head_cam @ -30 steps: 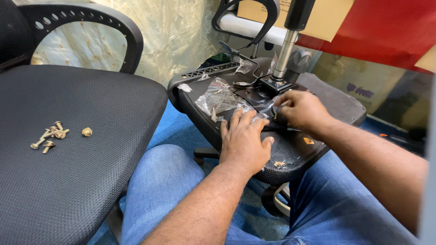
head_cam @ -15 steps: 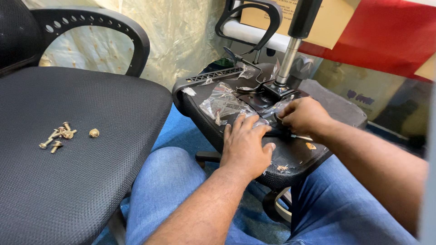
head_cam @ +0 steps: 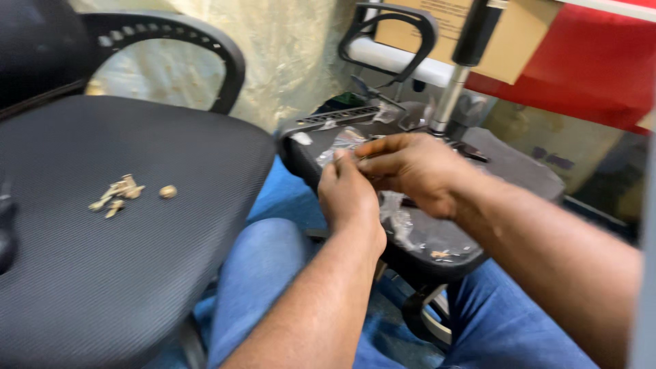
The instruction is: The person uses a screwdriver to fasten screws into a black plastic chair base, securing it to the underside of a chair seat. They methodically tighten multiple screws while holding the base steady with their other hand.
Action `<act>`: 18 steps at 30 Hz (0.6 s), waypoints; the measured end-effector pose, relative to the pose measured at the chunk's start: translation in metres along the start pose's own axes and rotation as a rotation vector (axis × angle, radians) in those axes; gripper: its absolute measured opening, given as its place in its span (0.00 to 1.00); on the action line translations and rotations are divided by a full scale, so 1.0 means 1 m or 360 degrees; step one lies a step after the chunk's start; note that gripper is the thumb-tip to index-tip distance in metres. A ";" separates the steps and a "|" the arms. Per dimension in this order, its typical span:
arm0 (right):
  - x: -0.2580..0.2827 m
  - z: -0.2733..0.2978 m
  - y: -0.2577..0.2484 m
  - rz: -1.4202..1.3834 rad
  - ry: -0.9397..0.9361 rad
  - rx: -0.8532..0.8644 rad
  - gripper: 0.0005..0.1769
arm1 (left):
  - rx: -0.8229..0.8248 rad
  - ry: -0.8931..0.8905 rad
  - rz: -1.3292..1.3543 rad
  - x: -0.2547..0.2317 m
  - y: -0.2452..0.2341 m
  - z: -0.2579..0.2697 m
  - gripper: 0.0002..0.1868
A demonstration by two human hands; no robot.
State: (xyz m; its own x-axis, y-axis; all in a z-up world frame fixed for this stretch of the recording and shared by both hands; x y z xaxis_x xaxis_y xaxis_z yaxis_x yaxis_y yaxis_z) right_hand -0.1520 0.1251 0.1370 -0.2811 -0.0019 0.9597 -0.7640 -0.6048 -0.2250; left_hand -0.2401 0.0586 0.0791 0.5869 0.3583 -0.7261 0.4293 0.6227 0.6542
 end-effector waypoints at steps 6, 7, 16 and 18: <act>0.010 0.006 0.112 -0.0057 -0.0087 0.0501 0.36 | -0.0417 -0.0236 0.0614 -0.020 -0.073 -0.032 0.20; 0.012 0.007 0.128 -0.0072 -0.0135 0.0554 0.38 | -0.0466 -0.0284 0.0695 -0.023 -0.085 -0.038 0.21; 0.038 0.015 0.196 -0.0124 -0.0342 0.0671 0.31 | -0.0759 0.0932 -0.0848 -0.173 -0.176 -0.064 0.14; 0.036 0.019 0.201 -0.0030 -0.0337 0.0667 0.29 | -0.0803 0.1264 -0.1694 -0.201 -0.172 -0.053 0.14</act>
State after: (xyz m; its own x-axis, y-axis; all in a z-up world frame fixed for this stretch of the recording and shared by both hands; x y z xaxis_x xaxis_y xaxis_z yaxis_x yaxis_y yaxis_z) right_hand -0.3045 -0.0114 0.1293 -0.1116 -0.1242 0.9860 -0.4552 -0.8756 -0.1618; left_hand -0.4679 -0.0836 0.1014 -0.4640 -0.2474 -0.8506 0.0280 0.9556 -0.2933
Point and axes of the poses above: each hand's wrist, its own z-axis away from the middle knuckle, its own y-axis out of the palm, x = y × z, the point moved 9 cm from there along -z, towards the middle knuckle, and after that the axes turned 7 degrees about z, right-handed, at the moved point
